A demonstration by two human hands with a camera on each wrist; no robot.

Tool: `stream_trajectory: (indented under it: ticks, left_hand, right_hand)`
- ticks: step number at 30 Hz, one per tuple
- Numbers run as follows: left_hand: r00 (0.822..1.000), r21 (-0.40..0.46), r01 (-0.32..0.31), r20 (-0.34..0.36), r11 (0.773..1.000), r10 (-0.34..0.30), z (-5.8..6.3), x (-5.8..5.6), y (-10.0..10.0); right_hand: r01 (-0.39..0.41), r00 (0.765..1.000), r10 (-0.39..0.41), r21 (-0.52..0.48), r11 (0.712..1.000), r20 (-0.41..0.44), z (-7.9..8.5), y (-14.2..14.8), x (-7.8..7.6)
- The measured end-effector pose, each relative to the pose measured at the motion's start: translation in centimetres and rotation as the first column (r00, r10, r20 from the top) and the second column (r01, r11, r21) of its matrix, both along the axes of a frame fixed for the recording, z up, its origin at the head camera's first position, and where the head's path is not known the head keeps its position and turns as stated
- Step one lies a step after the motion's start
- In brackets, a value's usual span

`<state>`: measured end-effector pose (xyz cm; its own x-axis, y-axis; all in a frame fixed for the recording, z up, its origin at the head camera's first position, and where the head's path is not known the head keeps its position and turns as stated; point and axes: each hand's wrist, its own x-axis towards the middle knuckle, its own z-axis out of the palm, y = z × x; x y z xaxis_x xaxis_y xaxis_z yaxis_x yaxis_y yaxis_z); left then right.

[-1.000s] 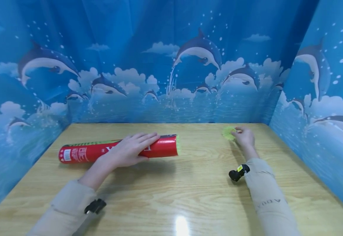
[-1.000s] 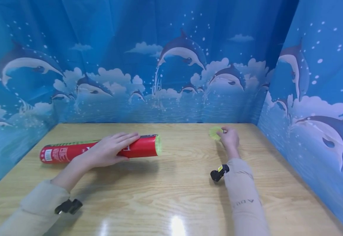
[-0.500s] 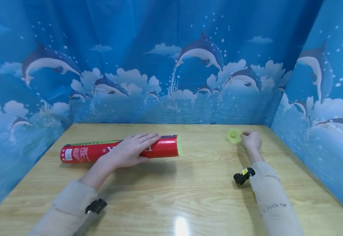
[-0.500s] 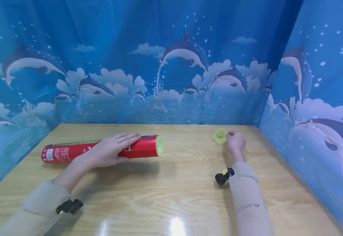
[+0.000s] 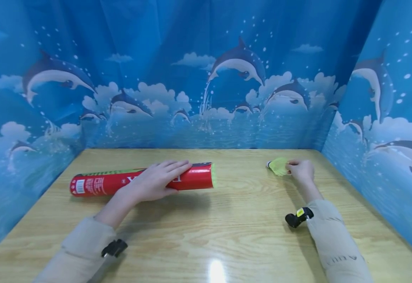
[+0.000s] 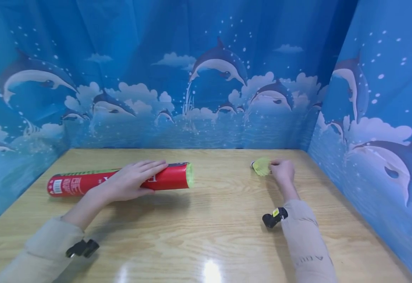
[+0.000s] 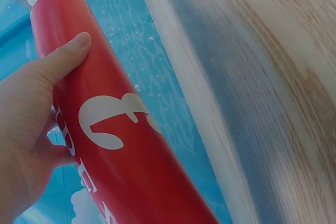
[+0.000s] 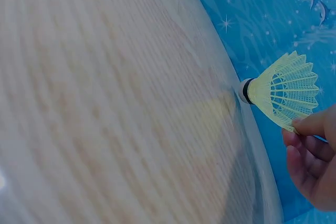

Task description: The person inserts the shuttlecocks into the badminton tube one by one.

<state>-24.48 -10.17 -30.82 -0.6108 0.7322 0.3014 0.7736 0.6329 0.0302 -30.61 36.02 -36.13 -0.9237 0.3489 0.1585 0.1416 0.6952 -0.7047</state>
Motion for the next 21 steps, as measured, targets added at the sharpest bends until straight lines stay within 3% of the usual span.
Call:
stream_trajectory:
  ticks: [7, 12, 21]
  left_hand:
    - [1.0, -0.001, 0.004, -0.004, 1.0, -0.004, 0.0, 0.0, 0.0]
    - [1.0, -0.002, 0.0, -0.011, 1.0, 0.0, 0.1, -0.2, 0.1]
    - [1.0, -0.012, -0.005, 0.011, 1.0, 0.005, 0.0, -0.4, 0.2]
  right_hand:
    - [-0.142, 0.989, 0.138, -0.096, 0.985, -0.046, 0.3, -1.7, 0.6]
    - [-0.214, 0.977, 0.212, -0.137, 0.967, -0.025, 1.2, -3.3, 1.1]
    - [-0.366, 0.928, 0.371, -0.254, 0.895, -0.029, 2.4, -6.7, 2.3]
